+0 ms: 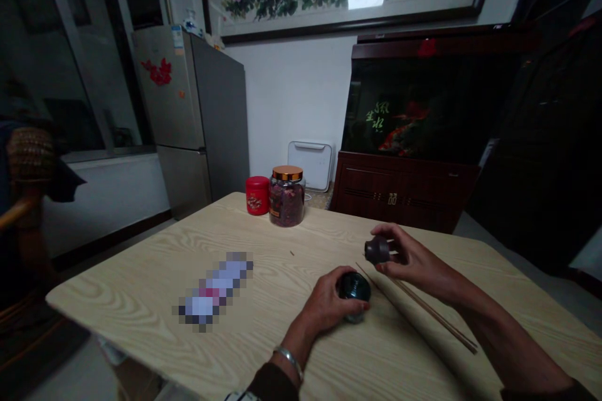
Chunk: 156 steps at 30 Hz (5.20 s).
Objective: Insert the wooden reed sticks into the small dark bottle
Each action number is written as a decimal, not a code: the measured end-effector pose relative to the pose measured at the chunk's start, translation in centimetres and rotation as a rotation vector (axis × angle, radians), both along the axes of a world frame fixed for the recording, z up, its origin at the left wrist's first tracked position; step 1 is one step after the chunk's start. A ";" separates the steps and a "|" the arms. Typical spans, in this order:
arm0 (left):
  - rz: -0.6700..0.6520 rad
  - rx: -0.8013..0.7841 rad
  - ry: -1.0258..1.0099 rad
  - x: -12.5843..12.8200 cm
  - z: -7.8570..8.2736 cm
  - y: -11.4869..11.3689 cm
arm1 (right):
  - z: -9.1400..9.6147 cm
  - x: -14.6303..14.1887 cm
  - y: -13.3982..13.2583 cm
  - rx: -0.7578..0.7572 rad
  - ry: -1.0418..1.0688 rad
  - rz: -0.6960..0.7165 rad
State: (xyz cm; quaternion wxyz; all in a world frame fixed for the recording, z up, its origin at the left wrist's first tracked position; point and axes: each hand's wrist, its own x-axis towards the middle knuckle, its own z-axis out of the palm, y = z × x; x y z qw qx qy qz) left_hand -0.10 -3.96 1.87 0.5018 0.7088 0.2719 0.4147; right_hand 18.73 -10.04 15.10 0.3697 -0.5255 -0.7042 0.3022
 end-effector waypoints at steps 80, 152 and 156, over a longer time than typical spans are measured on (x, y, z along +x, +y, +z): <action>0.043 -0.073 0.019 0.8 -0.7 1.1 | -11.5 8.6 2.5 0.088 -0.524 -0.629; 0.055 -0.046 0.001 0.7 -0.4 1.0 | -13.9 8.8 1.6 -0.056 -0.713 -0.604; 0.060 -0.067 0.014 0.7 -0.3 0.9 | -13.9 7.9 1.7 -0.082 -0.724 -0.624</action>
